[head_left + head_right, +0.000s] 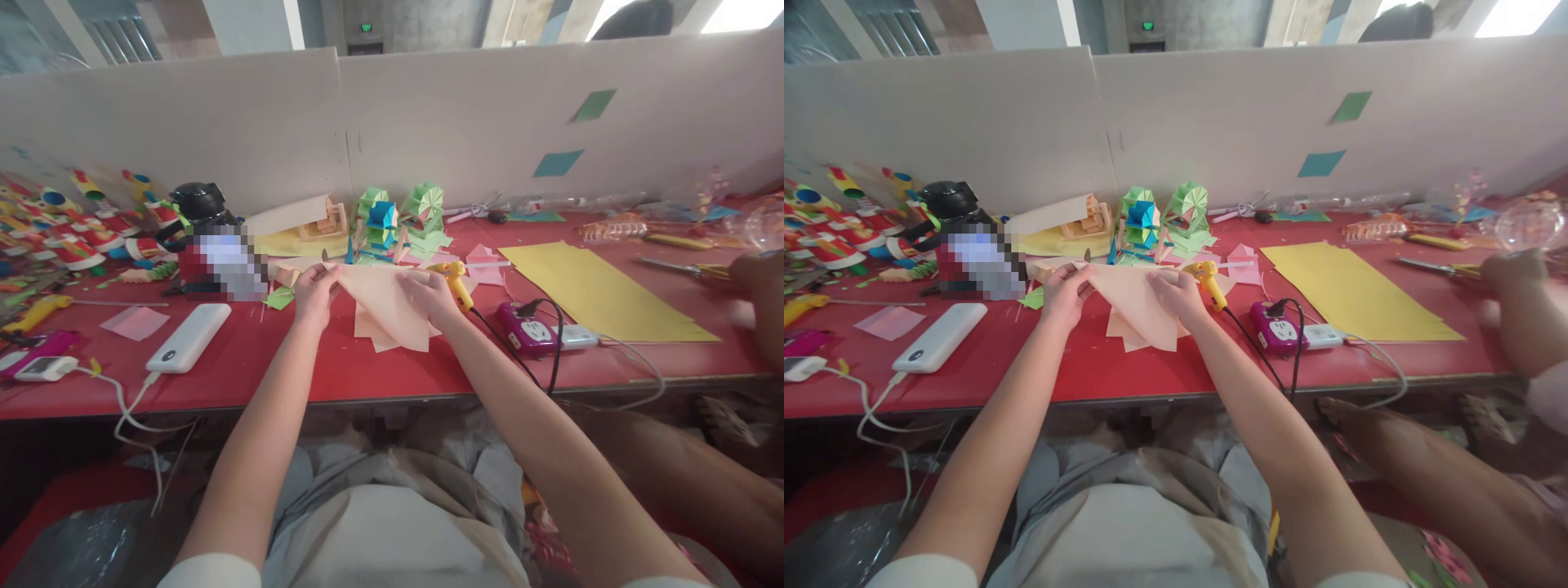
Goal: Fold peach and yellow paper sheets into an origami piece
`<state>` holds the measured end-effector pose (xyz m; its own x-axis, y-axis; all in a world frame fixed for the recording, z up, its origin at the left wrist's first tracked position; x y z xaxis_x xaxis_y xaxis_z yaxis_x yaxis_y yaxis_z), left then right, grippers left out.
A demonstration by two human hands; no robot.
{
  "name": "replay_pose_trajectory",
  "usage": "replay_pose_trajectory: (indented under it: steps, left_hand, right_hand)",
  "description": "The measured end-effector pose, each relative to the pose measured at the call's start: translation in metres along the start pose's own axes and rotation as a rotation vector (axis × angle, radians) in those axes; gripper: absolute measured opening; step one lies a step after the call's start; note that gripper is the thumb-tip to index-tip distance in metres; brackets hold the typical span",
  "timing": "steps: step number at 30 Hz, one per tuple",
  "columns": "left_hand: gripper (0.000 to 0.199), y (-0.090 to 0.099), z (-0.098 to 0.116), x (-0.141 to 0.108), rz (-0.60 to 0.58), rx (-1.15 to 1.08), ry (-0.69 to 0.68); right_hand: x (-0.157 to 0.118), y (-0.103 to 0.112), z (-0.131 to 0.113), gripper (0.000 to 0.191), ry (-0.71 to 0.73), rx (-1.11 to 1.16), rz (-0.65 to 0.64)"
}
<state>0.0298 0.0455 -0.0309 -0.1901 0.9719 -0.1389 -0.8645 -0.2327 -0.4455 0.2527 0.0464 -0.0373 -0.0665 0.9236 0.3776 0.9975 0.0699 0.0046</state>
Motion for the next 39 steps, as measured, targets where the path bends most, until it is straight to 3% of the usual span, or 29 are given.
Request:
replay_pose_trajectory:
  steps: [16,32,39]
  left_hand:
    - [0.033,0.0013,0.0006,0.0026,-0.009,-0.034,-0.011]
    - [0.040,0.0034,0.0036,0.0019,0.072,-0.039,-0.042]
    - [0.037,0.0045,0.0038,0.0010,0.120,-0.009,-0.115]
  right_hand:
    - [0.0015,0.0004,0.0010,0.040,0.042,-0.027,0.013]
    - [0.0017,0.0014,-0.0022,0.038,0.095,-0.052,0.023]
    - [0.0017,-0.0001,-0.0028,0.039,0.131,-0.117,0.023]
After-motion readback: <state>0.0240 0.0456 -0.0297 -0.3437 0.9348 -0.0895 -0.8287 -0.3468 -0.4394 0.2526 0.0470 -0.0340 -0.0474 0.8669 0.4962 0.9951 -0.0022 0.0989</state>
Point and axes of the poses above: each hand's wrist, its own x-axis towards the middle knuckle, its own y-axis out of the back of the hand, z = x × y, the point moved 4 cm from there along x, towards the middle knuckle, and after that the axes turned 14 degrees about y, right-handed, at the moved point
